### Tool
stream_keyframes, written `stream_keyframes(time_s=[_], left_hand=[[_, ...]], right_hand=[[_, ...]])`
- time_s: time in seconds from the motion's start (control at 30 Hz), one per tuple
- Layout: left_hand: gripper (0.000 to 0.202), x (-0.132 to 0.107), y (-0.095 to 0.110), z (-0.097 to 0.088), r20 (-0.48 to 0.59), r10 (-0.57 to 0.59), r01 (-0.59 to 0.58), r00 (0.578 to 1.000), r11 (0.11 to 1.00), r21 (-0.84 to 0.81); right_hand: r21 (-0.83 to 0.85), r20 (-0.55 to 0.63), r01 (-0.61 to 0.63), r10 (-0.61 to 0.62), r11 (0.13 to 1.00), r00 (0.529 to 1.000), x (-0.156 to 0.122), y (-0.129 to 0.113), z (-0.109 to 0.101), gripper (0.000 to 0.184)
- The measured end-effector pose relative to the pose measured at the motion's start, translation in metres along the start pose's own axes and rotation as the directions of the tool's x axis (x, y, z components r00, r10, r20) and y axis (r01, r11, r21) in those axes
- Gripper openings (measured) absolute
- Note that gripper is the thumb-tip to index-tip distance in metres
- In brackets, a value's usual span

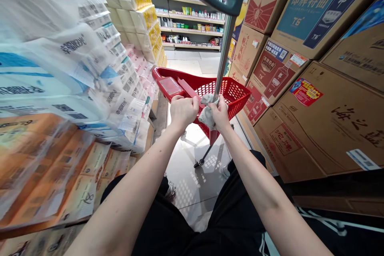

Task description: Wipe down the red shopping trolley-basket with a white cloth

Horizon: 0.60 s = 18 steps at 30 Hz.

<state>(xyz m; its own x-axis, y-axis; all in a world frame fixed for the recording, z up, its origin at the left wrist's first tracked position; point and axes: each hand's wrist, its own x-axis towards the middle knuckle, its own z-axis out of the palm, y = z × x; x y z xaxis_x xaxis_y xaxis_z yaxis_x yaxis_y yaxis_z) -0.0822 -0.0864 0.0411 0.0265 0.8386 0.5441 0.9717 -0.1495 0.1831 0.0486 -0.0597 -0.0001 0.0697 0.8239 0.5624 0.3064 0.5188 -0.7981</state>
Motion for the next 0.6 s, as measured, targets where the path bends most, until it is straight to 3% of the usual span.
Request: stream_keyframes(time_s=[0.1, 0.17, 0.43, 0.6], left_hand=[[0.062, 0.000, 0.000, 0.001, -0.005, 0.000, 0.000, 1.000, 1.000, 0.004], [0.061, -0.001, 0.001, 0.001, -0.012, 0.000, 0.000, 1.000, 1.000, 0.009], [0.061, -0.004, 0.001, -0.002, 0.008, -0.006, 0.007, 1.000, 0.996, -0.088], [0.062, -0.005, -0.001, -0.004, 0.010, -0.003, 0.004, 1.000, 0.995, -0.097]], right_hand=[[0.113, 0.044, 0.001, -0.007, 0.994, 0.999, 0.010, -0.006, 0.000, 0.022], [0.104, 0.048, 0.012, -0.017, 0.994, 0.999, 0.012, -0.007, 0.000, 0.025], [-0.191, 0.108, 0.183, -0.165, 0.964, 0.980, -0.022, 0.020, -0.015, 0.041], [-0.248, 0.257, 0.334, -0.271, 0.909, 0.928, -0.027, 0.032, -0.028, 0.055]])
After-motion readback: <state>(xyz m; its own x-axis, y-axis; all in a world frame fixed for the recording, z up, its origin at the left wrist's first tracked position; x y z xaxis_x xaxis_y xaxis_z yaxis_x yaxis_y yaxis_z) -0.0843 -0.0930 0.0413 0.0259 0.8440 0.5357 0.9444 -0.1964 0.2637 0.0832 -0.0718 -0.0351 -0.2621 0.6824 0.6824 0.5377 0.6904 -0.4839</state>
